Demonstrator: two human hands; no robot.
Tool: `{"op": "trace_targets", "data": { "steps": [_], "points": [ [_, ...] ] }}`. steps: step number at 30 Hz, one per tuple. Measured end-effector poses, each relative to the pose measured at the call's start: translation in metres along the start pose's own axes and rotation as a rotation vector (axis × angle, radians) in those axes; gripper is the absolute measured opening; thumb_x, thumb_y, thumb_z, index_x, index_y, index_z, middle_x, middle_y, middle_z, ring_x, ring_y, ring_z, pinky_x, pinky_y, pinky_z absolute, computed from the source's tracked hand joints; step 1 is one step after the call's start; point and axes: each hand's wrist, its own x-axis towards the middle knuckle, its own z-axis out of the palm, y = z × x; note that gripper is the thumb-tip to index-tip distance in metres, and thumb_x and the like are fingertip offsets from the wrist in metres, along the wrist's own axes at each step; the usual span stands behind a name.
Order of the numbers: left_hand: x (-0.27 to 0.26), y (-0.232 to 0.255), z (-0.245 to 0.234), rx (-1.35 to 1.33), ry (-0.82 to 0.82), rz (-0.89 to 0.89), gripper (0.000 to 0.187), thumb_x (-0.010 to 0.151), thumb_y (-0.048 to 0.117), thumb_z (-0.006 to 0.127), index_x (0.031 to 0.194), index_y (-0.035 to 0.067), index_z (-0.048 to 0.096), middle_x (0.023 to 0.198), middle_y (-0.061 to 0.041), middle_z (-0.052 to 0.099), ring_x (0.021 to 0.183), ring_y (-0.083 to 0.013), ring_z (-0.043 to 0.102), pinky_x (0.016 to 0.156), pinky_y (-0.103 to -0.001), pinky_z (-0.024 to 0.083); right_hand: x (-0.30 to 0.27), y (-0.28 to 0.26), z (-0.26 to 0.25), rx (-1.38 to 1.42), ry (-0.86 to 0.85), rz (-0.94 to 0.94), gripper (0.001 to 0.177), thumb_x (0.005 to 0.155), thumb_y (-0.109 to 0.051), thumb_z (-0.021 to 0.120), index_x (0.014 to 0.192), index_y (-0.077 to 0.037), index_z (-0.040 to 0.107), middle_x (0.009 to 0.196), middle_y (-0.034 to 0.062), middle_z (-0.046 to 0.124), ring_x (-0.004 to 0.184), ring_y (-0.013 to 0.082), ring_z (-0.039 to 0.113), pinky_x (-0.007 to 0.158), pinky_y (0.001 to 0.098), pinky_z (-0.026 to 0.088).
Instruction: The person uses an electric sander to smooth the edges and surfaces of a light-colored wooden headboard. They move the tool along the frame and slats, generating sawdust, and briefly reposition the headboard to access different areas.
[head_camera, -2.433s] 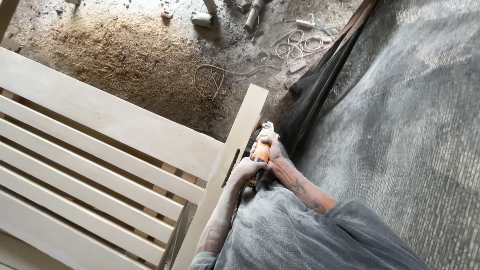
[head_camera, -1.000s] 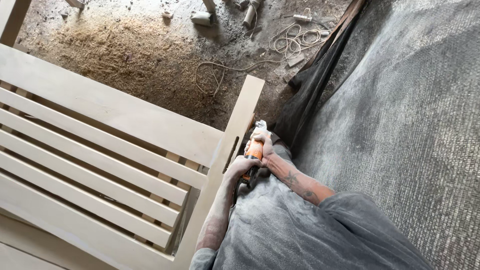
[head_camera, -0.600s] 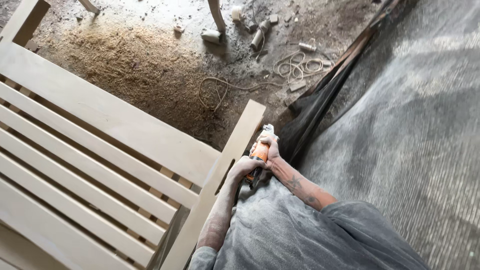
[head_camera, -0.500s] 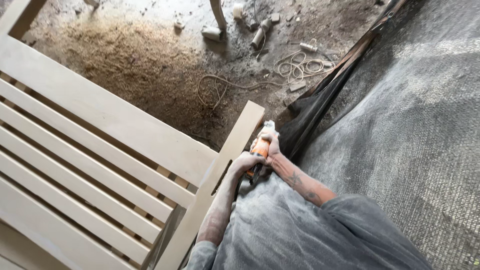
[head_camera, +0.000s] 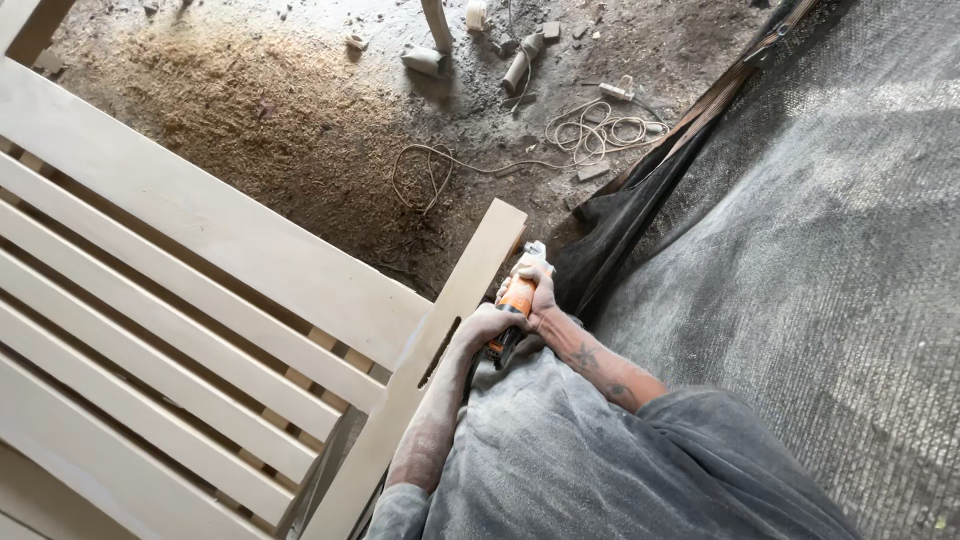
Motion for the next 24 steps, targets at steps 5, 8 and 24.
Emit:
{"op": "trace_targets", "data": {
  "steps": [5, 8, 24],
  "points": [
    [-0.034, -0.039, -0.004, -0.033, -0.015, -0.086, 0.047, 0.062, 0.026, 0.088, 0.096, -0.004, 0.074, 0.082, -0.009, 0.074, 0.066, -0.0159, 0.068, 0.060, -0.030, 0.054, -0.017, 0.056, -0.015, 0.104, 0.032, 0.083, 0.021, 0.077, -0.024, 0.066, 0.091, -0.009, 0.059, 0.080, 0.0089, 0.063, 0.069, 0.0264, 0.064, 0.068, 0.0458, 0.058],
    [-0.056, -0.059, -0.009, -0.016, -0.001, -0.079, 0.047, 0.062, 0.024, 0.088, 0.096, -0.005, 0.074, 0.082, -0.009, 0.074, 0.066, -0.0159, 0.068, 0.060, -0.030, 0.054, -0.026, 0.088, -0.021, 0.127, 0.020, 0.111, 0.023, 0.078, -0.025, 0.066, 0.091, -0.008, 0.059, 0.080, 0.0098, 0.063, 0.069, 0.0272, 0.064, 0.069, 0.0470, 0.059],
    [-0.054, -0.051, -0.013, -0.042, -0.031, -0.077, 0.045, 0.065, 0.024, 0.086, 0.098, -0.005, 0.074, 0.084, -0.008, 0.075, 0.069, -0.0145, 0.069, 0.063, -0.028, 0.054, -0.018, 0.083, -0.024, 0.087, 0.053, 0.110, 0.027, 0.076, -0.027, 0.066, 0.093, -0.007, 0.059, 0.079, 0.0115, 0.063, 0.068, 0.0281, 0.065, 0.068, 0.0460, 0.058]
  ]
}}
